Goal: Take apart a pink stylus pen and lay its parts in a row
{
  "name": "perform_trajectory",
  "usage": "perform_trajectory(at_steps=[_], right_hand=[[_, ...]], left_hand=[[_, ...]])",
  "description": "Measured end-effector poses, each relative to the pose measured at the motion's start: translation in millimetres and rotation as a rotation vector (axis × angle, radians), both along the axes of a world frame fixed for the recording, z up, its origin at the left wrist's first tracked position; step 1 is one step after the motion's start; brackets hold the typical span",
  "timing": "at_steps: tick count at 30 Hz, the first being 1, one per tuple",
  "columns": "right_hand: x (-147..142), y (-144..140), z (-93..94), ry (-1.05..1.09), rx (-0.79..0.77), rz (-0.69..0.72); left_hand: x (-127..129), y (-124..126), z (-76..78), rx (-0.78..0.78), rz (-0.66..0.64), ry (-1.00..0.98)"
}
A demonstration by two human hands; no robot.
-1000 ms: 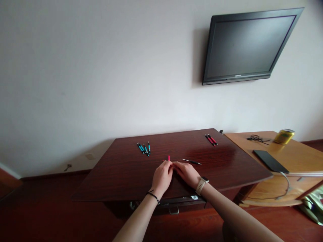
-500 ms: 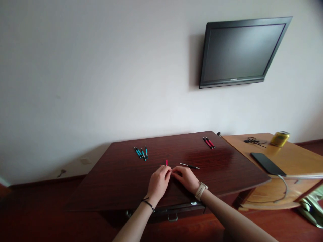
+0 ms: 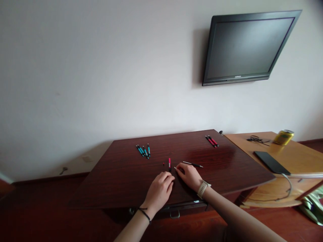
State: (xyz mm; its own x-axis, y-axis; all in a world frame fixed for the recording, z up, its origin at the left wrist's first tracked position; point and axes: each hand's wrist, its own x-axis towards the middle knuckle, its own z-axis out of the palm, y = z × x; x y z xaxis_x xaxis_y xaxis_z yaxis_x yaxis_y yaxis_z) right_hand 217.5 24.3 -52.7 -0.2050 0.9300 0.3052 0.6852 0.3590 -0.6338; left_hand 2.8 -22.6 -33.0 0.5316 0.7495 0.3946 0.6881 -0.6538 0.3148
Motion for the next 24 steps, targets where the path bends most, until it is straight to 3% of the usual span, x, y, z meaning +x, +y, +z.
perform_trajectory(at_steps=[11, 24], right_hand=[[-18, 8, 14.7, -0.409, -0.111, -0.177], [-17, 20, 12.1, -0.49, -0.156, -0.24]], left_hand=[[0, -2, -1.1, -0.013, -0.072, 0.079], [12, 6, 1.1, -0.057, -0.006, 0.03]])
